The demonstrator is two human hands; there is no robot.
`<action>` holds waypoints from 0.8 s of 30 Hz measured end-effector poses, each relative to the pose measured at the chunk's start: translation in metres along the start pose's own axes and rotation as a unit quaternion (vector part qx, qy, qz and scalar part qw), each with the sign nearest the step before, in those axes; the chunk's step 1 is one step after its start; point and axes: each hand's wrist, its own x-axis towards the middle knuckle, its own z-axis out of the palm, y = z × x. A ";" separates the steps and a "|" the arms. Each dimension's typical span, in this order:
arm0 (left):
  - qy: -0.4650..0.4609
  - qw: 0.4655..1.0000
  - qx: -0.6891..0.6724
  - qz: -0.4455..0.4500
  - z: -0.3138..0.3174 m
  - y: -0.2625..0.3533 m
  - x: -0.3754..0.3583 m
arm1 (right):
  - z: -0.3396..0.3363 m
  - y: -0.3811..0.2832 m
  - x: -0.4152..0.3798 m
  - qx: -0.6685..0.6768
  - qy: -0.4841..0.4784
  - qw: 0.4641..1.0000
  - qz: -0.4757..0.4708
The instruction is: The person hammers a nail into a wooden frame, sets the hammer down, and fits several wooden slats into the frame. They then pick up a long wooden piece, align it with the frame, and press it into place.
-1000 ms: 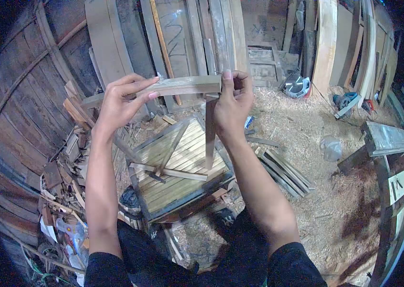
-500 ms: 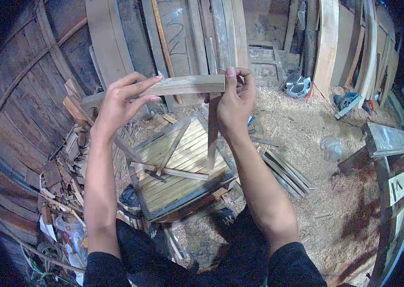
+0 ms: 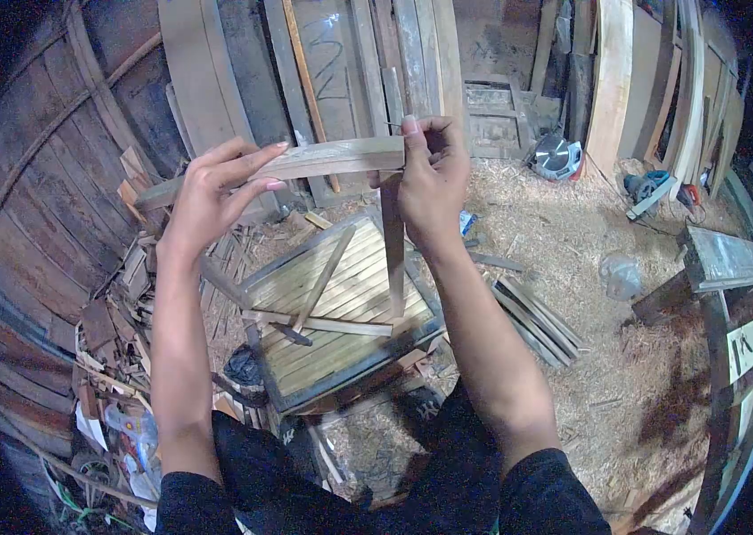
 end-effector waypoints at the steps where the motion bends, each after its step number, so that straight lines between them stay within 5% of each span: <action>1: -0.010 1.000 -0.003 -0.013 -0.002 0.001 0.000 | -0.001 -0.001 0.000 0.002 -0.013 1.000 0.010; 24: 0.012 0.996 -0.070 -0.046 0.006 -0.012 -0.003 | -0.006 0.022 -0.012 0.064 0.032 0.997 0.040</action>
